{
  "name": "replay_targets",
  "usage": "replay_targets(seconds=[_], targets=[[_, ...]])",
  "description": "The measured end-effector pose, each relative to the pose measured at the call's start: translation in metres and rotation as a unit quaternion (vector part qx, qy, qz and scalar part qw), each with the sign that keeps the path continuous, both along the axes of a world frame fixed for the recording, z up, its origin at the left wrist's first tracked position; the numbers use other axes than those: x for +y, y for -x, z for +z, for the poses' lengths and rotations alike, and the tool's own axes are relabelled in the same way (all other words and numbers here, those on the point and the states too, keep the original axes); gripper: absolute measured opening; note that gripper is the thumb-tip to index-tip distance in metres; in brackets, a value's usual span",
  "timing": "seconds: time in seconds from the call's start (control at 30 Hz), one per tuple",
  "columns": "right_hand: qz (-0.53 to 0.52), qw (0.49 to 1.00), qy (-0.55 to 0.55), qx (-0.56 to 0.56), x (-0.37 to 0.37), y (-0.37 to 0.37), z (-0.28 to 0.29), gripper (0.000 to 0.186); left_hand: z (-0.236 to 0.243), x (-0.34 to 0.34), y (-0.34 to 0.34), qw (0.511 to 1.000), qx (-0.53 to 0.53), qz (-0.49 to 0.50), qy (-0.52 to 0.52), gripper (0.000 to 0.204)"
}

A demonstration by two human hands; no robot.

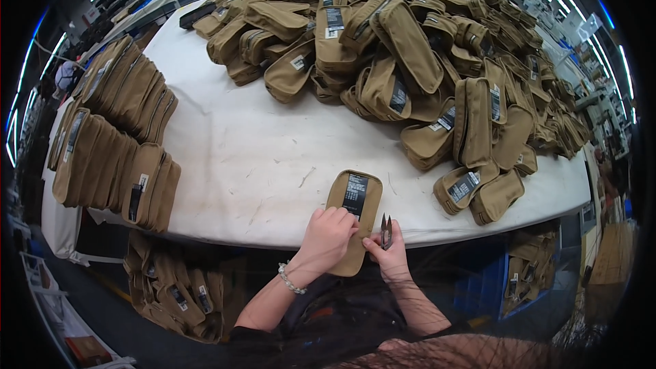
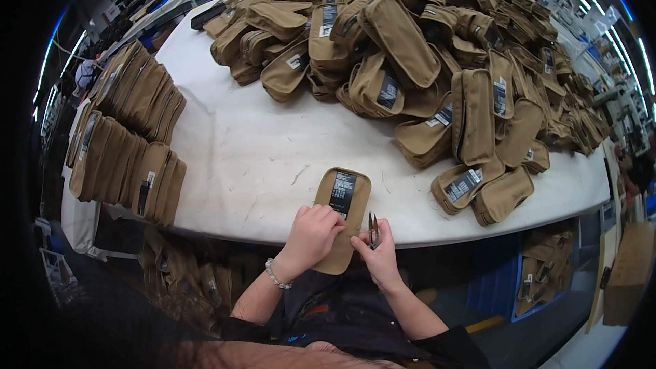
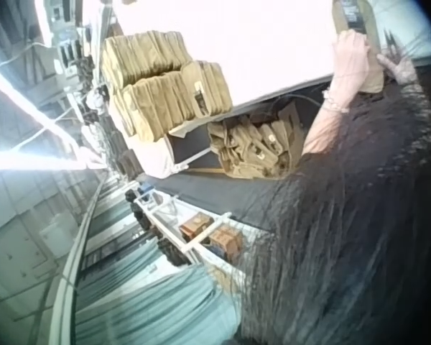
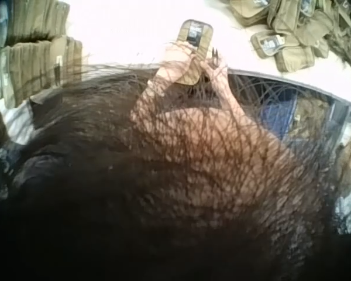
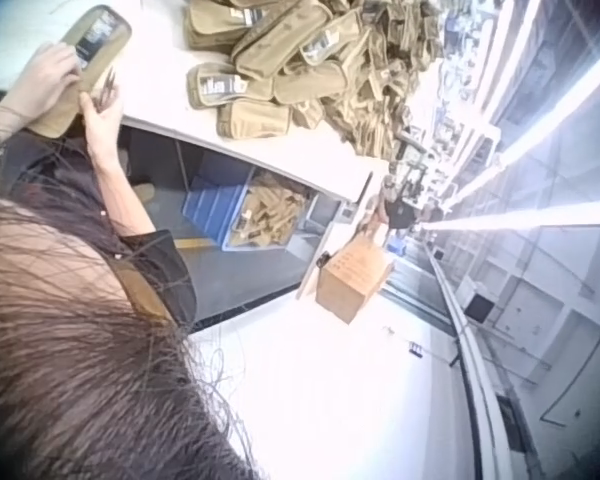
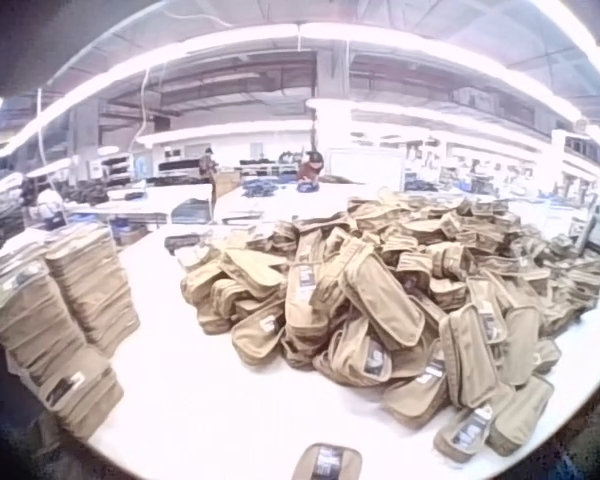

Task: Using a small clipper tool to trim excess threads and finish brown textile pouches at a workshop table.

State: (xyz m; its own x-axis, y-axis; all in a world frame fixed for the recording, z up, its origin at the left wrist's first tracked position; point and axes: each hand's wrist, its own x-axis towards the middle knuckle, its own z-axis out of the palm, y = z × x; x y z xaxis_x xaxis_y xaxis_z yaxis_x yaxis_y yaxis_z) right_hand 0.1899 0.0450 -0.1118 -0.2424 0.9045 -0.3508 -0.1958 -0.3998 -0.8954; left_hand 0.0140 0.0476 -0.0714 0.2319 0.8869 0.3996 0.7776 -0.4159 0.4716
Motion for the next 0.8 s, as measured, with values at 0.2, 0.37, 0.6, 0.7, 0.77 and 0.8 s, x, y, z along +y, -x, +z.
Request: replay_targets(seconds=[0.2, 0.37, 0.6, 0.7, 0.77, 0.8], targets=[[0.009, 0.997, -0.074, -0.027, 0.009, -0.009, 0.014, 0.038, -0.004, 0.003, -0.001, 0.994, -0.102, 0.011, 0.04, 0.008], [-0.012, 0.84, -0.346, -0.418, 0.026, -0.028, 0.044, 0.046, -0.001, 0.003, 0.001, 0.99, -0.128, 0.002, 0.054, 0.008], [0.096, 0.623, -0.538, -0.56, 0.017, -0.032, 0.073, 0.037, 0.003, 0.002, 0.0, 0.994, -0.103, -0.016, 0.045, 0.007], [0.119, 0.58, -0.565, -0.575, 0.017, -0.026, 0.072, 0.035, 0.003, 0.004, -0.001, 0.991, -0.116, -0.046, 0.048, 0.006], [0.127, 0.567, -0.58, -0.571, 0.02, -0.022, 0.069, 0.033, 0.003, 0.005, -0.001, 0.988, -0.13, -0.052, 0.065, 0.005], [0.124, 0.568, -0.578, -0.573, 0.021, -0.021, 0.069, 0.033, 0.003, 0.005, 0.0, 0.988, -0.129, -0.056, 0.066, 0.005]])
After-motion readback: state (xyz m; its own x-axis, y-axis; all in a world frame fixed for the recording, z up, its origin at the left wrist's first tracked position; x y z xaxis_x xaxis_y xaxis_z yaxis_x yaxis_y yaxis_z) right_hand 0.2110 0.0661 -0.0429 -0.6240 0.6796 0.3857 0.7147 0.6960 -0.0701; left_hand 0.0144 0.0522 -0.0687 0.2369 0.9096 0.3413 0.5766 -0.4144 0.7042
